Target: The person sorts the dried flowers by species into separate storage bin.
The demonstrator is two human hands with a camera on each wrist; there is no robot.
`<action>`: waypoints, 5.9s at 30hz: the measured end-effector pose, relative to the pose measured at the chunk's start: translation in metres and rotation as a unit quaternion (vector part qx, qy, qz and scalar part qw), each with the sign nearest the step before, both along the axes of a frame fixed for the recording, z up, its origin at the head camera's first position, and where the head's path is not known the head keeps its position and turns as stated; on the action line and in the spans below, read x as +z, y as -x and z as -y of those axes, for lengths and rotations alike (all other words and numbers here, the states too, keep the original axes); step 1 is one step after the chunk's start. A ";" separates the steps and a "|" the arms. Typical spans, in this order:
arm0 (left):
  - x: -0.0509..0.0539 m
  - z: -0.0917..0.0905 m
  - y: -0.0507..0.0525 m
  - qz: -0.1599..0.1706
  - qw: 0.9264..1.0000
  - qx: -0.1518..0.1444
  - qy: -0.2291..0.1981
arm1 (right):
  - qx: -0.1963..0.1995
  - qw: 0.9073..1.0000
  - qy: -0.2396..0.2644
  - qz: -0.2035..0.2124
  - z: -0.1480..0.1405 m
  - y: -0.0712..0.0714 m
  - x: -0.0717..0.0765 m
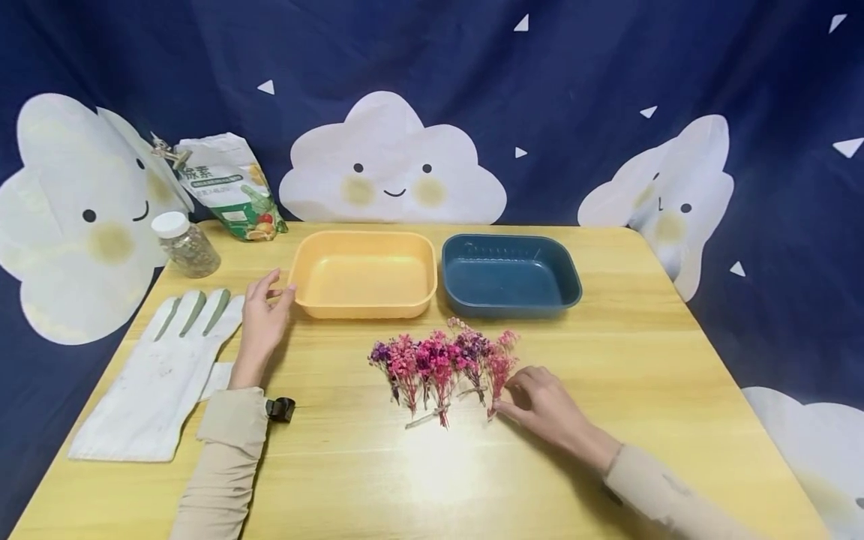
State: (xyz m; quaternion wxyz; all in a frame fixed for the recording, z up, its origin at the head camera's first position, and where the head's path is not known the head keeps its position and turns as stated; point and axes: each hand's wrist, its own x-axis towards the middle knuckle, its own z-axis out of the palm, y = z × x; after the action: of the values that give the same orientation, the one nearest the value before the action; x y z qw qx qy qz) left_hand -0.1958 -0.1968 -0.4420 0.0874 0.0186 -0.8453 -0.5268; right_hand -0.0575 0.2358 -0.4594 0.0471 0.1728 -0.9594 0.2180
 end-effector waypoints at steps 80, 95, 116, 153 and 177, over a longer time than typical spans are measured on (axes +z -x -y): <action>-0.006 0.009 0.001 0.077 0.997 0.003 0.008 | -0.151 0.886 0.437 0.028 0.017 0.039 0.048; -0.006 0.014 -0.002 0.075 0.997 -0.002 0.016 | -0.060 0.879 0.472 0.038 0.058 0.092 0.070; -0.008 0.011 0.003 0.075 0.997 -0.015 0.007 | -0.055 0.901 0.418 0.100 0.085 0.134 0.085; -0.011 0.009 0.003 0.071 0.997 -0.015 -0.022 | -0.005 0.950 0.208 0.233 0.149 0.199 0.064; -0.006 0.010 0.001 0.070 0.997 -0.011 -0.020 | 0.009 0.944 0.211 0.252 0.138 0.196 0.076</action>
State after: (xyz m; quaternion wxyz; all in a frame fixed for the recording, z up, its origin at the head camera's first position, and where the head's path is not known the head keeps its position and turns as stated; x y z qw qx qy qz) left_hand -0.1972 -0.2071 -0.4482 0.0219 0.0473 -0.8388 -0.5419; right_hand -0.2533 0.0974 -0.3834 -0.1627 0.1073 -0.8703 0.4523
